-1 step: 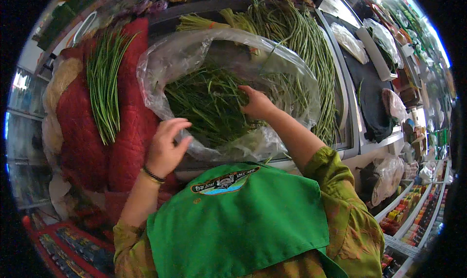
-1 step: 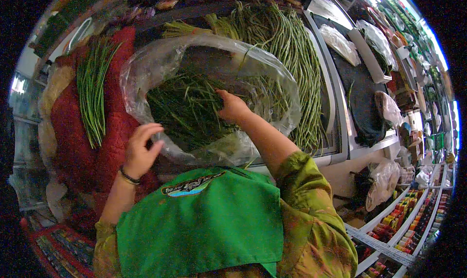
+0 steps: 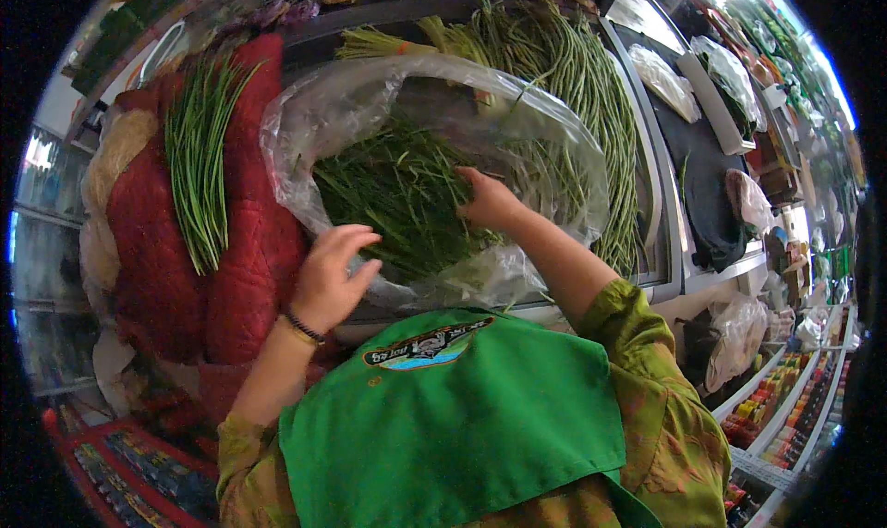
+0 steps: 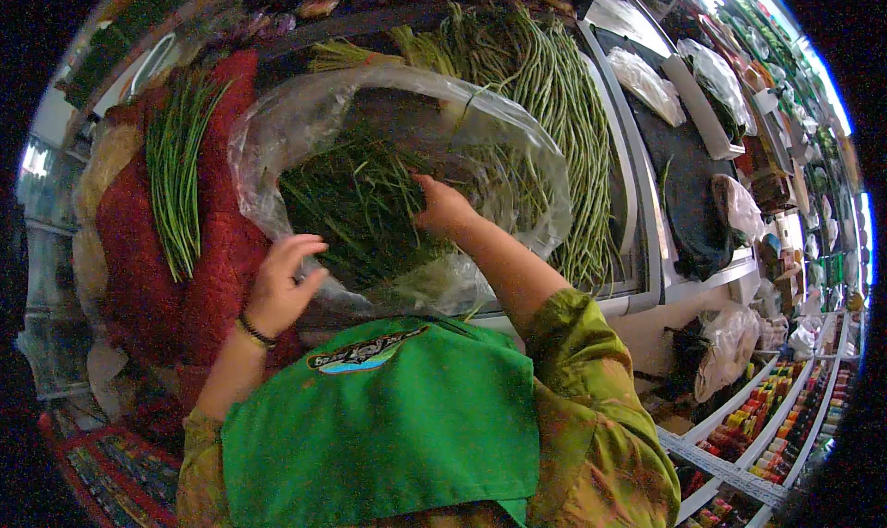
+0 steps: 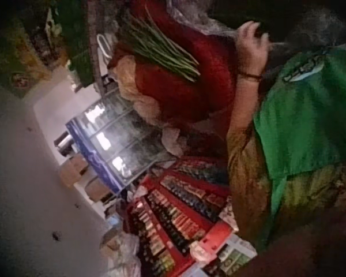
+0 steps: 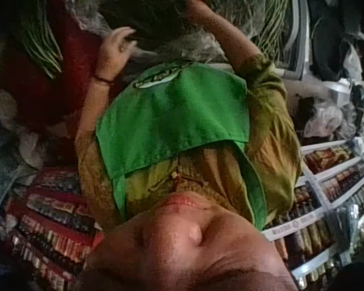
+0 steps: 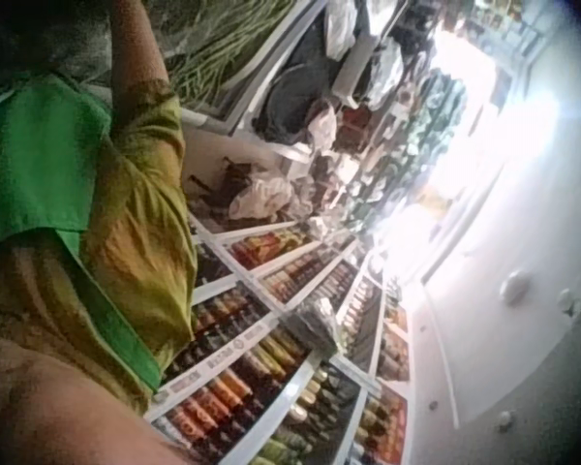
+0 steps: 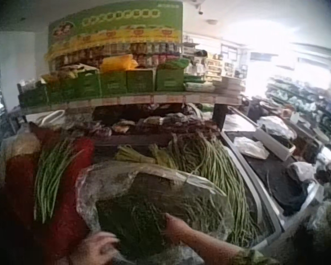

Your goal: The person repeatedly picks up long green vegetables from a plastic bag, inspects them, and places them into a red sack. The person handles the vegetables one by one or in small bunches throughout the clip.

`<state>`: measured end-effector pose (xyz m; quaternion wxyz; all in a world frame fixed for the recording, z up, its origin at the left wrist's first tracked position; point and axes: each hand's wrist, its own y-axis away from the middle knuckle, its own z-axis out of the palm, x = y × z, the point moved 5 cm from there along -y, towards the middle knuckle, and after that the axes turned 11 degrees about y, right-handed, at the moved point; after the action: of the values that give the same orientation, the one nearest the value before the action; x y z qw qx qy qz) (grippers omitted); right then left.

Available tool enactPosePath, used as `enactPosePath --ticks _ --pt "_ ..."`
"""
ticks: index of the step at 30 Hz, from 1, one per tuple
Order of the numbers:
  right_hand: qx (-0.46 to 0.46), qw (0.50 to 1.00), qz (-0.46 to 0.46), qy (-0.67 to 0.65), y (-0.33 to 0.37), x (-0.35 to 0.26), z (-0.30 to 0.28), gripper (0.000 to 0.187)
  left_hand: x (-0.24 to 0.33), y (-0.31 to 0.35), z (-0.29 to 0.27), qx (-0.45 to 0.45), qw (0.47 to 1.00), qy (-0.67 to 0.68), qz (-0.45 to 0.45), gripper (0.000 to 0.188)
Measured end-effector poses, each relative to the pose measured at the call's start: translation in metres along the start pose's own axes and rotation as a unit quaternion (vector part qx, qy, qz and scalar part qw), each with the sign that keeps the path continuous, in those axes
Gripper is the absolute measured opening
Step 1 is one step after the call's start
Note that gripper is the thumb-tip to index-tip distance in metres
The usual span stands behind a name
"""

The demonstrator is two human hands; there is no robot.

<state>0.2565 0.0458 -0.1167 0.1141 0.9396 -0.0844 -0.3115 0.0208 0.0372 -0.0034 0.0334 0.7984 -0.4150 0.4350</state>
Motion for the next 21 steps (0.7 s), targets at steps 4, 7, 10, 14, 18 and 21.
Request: enactPosePath --ticks 4,7,10,14,18,21 --pt "0.095 0.991 -0.09 0.017 0.017 -0.011 0.025 0.069 -0.03 0.009 0.058 -0.204 0.975 -0.034 -0.077 0.02" --pt "0.077 0.976 -0.195 0.052 0.039 -0.044 0.05 0.048 -0.002 -0.009 0.056 -0.095 0.995 0.024 -0.014 0.018" --pt "-0.065 0.92 -0.346 0.174 0.063 -0.068 0.12 0.019 0.016 -0.033 0.056 -0.049 0.993 -0.038 0.098 0.022" --pt "-0.169 0.915 -0.33 0.157 0.077 -0.101 0.084 0.03 -0.052 -0.017 0.071 -0.153 0.964 -0.214 -0.042 0.028" --pt "-0.057 0.979 -0.165 0.103 0.045 -0.07 0.015 0.036 -0.087 0.019 0.058 -0.201 0.948 -0.19 -0.158 0.027" --pt "0.016 0.989 -0.055 0.135 0.005 -0.036 0.0 0.037 -0.088 0.031 0.055 -0.169 0.959 -0.17 -0.149 0.028"
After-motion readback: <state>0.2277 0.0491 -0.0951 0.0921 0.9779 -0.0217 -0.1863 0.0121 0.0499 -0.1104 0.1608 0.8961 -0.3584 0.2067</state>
